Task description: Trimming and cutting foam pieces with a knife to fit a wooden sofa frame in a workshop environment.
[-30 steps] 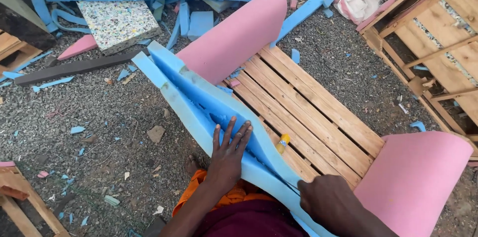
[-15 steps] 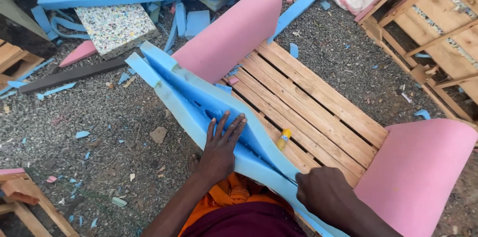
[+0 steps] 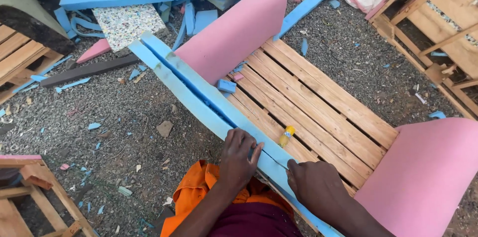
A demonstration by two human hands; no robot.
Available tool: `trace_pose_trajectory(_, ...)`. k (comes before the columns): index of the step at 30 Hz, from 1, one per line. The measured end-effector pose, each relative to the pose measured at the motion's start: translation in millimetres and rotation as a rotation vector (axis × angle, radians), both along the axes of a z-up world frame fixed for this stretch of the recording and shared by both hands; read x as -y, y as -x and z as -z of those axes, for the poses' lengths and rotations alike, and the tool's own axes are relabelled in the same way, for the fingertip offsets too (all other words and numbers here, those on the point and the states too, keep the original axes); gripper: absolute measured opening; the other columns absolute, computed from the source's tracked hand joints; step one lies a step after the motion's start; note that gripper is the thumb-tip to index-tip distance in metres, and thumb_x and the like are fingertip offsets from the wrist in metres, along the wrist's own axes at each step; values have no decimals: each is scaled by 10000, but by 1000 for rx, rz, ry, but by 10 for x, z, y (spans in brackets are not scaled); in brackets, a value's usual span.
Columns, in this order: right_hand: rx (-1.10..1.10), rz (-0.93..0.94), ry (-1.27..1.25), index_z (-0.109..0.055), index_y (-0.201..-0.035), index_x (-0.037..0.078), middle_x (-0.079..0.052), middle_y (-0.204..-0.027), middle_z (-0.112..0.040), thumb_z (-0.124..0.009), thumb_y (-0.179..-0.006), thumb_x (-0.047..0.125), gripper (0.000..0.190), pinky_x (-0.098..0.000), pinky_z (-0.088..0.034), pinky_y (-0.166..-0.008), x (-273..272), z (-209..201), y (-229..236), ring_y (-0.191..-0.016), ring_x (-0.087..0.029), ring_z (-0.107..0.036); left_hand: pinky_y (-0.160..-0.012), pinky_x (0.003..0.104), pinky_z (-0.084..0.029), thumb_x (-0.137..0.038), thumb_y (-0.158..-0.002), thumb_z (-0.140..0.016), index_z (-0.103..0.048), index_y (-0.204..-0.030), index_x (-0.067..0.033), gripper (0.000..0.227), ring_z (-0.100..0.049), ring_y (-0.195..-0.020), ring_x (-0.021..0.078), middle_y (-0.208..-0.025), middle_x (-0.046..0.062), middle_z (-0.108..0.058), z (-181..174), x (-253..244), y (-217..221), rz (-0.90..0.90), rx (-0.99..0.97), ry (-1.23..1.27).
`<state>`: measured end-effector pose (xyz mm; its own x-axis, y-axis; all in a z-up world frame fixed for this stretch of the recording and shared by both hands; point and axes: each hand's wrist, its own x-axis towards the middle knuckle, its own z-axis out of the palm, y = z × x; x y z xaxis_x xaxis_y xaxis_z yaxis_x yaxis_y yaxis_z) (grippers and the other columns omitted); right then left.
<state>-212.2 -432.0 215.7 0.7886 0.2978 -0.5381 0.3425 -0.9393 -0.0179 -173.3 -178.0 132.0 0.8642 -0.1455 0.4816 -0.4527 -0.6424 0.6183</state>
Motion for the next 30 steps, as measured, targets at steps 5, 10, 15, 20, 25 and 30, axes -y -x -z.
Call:
trace_pose_trajectory(5, 114, -91, -6, -687, -1098, 193, -37, -725, -760, -642, -1259, 400, 266, -561, -447, -498, -134, 281, -2, -554, -398, -692, -1090, 551, -615, -144, -1183, -887, -805, -1181, -64, 115, -669, -1266, 374, -1221, 130, -740, 126, -144, 3, 102, 34, 104)
trace_pose_trajectory(10, 130, -98, 14, -755, -1235, 153, -35, -713, -763, -687, -1232, 343, 202, -539, -463, -515, -199, 487, -66, -549, -361, -678, -1331, 639, -557, -86, -1163, -842, -882, -1476, -106, 316, -592, -1621, 408, -1565, 87, -789, 266, -159, 97, 118, -27, 60)
trace_pose_trajectory(15, 78, -44, 74, -728, -1126, 228, -96, -771, -830, -718, -1142, 440, 213, -652, -506, -630, 206, -14, 246, -711, -534, -765, -1478, 786, -369, 5, -1211, -714, -854, -1593, -127, 428, -460, -1796, 512, -1694, 92, -781, 360, -30, 204, 123, -24, 74)
trace_pose_trajectory(20, 166, -86, 60, -755, -1147, 191, -77, -743, -813, -684, -1197, 333, 166, -570, -469, -537, -1, 557, -9, -593, -410, -748, -1574, 773, -183, 212, -1000, -668, -723, -1771, -153, 854, -244, -1920, 478, -1882, 103, -661, 531, -30, 217, 167, -14, -21)
trace_pose_trajectory(25, 108, -96, 119, -741, -1168, 221, -84, -794, -814, -689, -1181, 434, 220, -592, -524, -612, 273, 237, 98, -693, -437, -759, -1577, 787, -136, 214, -952, -756, -685, -1804, -160, 933, -175, -1936, 489, -1921, 95, -617, 565, -68, 147, 176, -17, -85)
trace_pose_trajectory(30, 141, -62, 128, -699, -1106, 231, -122, -807, -814, -671, -1148, 504, 278, -645, -521, -664, 396, 407, 83, -768, -519, -769, -1573, 789, -68, 181, -943, -783, -596, -1886, -215, 1040, -99, -1954, 469, -1989, 57, -537, 699, 25, 66, 166, -37, -161)
